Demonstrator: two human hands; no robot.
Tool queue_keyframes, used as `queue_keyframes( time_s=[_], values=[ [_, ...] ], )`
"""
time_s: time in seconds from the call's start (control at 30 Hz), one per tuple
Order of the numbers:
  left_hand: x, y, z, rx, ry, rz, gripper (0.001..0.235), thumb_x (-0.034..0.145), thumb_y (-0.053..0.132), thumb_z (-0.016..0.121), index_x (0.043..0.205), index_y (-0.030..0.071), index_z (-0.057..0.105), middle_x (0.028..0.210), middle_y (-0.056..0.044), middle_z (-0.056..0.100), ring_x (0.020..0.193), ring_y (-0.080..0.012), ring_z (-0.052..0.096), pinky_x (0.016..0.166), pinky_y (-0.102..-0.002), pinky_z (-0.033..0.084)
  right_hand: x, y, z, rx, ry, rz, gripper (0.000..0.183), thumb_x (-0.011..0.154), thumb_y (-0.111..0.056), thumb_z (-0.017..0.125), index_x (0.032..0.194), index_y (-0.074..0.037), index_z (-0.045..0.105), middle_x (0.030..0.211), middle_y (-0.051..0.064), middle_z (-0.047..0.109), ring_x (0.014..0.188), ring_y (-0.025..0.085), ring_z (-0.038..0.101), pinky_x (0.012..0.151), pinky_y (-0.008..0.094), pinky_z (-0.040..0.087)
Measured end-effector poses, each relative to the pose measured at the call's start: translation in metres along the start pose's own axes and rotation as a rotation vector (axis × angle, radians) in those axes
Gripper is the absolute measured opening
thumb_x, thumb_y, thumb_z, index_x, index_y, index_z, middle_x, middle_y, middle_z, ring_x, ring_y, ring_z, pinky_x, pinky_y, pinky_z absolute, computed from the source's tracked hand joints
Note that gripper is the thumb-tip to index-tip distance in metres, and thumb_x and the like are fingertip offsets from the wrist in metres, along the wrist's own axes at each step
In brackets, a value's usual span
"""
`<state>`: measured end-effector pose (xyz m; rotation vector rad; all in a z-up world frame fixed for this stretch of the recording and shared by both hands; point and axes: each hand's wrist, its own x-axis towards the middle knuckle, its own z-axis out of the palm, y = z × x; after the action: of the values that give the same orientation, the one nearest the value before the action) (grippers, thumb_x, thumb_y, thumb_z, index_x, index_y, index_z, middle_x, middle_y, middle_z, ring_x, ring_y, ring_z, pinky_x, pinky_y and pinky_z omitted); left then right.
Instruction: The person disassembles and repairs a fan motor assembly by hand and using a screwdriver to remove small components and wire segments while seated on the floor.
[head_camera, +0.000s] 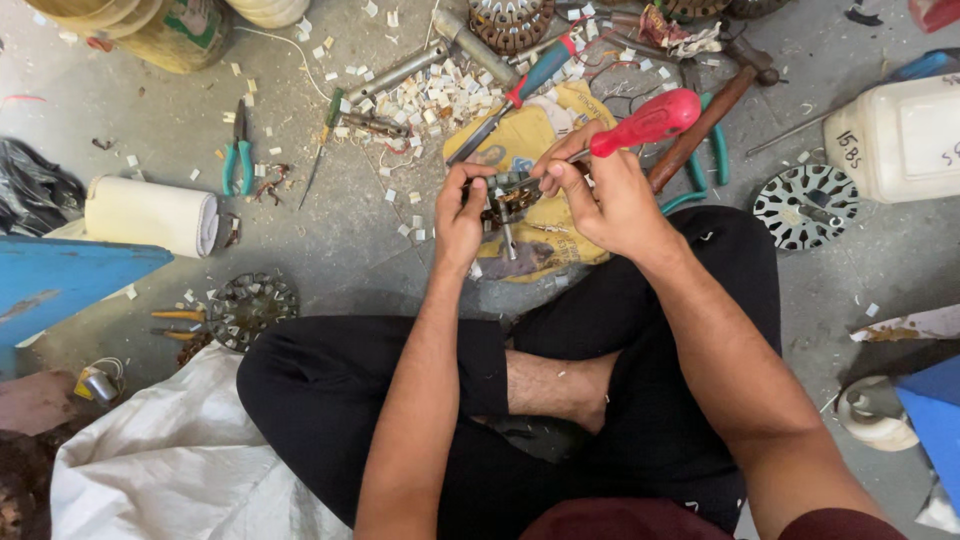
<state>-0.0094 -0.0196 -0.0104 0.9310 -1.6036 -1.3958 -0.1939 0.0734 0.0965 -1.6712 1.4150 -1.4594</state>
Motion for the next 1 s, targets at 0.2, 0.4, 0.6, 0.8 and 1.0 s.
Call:
queue_keyframes(
  time_s=[0.2, 0.4, 0.6, 0.8, 1.0],
  values=[
    [-0.004, 0.026, 0.006, 0.185, -0.071, 0.055, 0.01, 0.096, 0.01, 0.071, 0.1, 0.004, 0.065, 0.095, -0.008, 0.072, 0.091, -0.0189, 0.069, 0.085, -0.032, 0.052, 0.006, 0.011, 0.004, -0.186, -0.193, 0.122, 0.008, 0.104, -0.004, 0.06, 0.106, 0.003, 0.057, 0.088, 0.016, 0.069, 0.079, 0.03, 0.073, 0.069, 0.04, 0.056],
    [-0.005, 0.034, 0.011, 0.315, 0.002, 0.078, 0.008, 0.093, 0.008, 0.071, 0.098, 0.004, 0.066, 0.09, -0.011, 0.072, 0.081, -0.0251, 0.068, 0.069, -0.038, 0.05, -0.011, 0.011, 0.026, -0.371, -0.132, -0.064, 0.01, 0.098, -0.007, 0.065, 0.103, 0.002, 0.065, 0.094, 0.021, 0.068, 0.081, 0.043, 0.067, 0.069, 0.049, 0.053],
    [-0.009, 0.023, 0.013, 0.345, 0.049, 0.228, 0.012, 0.095, 0.011, 0.071, 0.104, 0.004, 0.067, 0.099, -0.012, 0.072, 0.095, -0.0322, 0.068, 0.085, -0.041, 0.051, -0.013, 0.011, 0.029, -0.333, -0.041, 0.07, 0.007, 0.099, -0.007, 0.066, 0.097, 0.0, 0.067, 0.079, 0.015, 0.071, 0.072, 0.036, 0.072, 0.066, 0.044, 0.054],
    [-0.005, 0.017, 0.007, 0.323, -0.041, 0.299, 0.013, 0.098, 0.014, 0.069, 0.106, 0.004, 0.07, 0.105, -0.014, 0.072, 0.103, -0.0341, 0.067, 0.092, -0.042, 0.05, -0.009, -0.002, 0.021, -0.241, -0.022, 0.097, 0.005, 0.101, -0.002, 0.061, 0.1, 0.002, 0.064, 0.08, 0.012, 0.072, 0.075, 0.024, 0.075, 0.069, 0.038, 0.057],
    [0.0, 0.006, 0.007, 0.282, 0.069, 0.232, 0.019, 0.102, 0.022, 0.067, 0.106, 0.003, 0.069, 0.104, -0.015, 0.072, 0.104, -0.0328, 0.068, 0.093, -0.042, 0.052, -0.013, -0.012, 0.023, -0.487, -0.06, -0.078, 0.002, 0.101, -0.005, 0.066, 0.1, -0.004, 0.067, 0.089, 0.011, 0.07, 0.082, 0.032, 0.072, 0.074, 0.042, 0.053]
  ],
)
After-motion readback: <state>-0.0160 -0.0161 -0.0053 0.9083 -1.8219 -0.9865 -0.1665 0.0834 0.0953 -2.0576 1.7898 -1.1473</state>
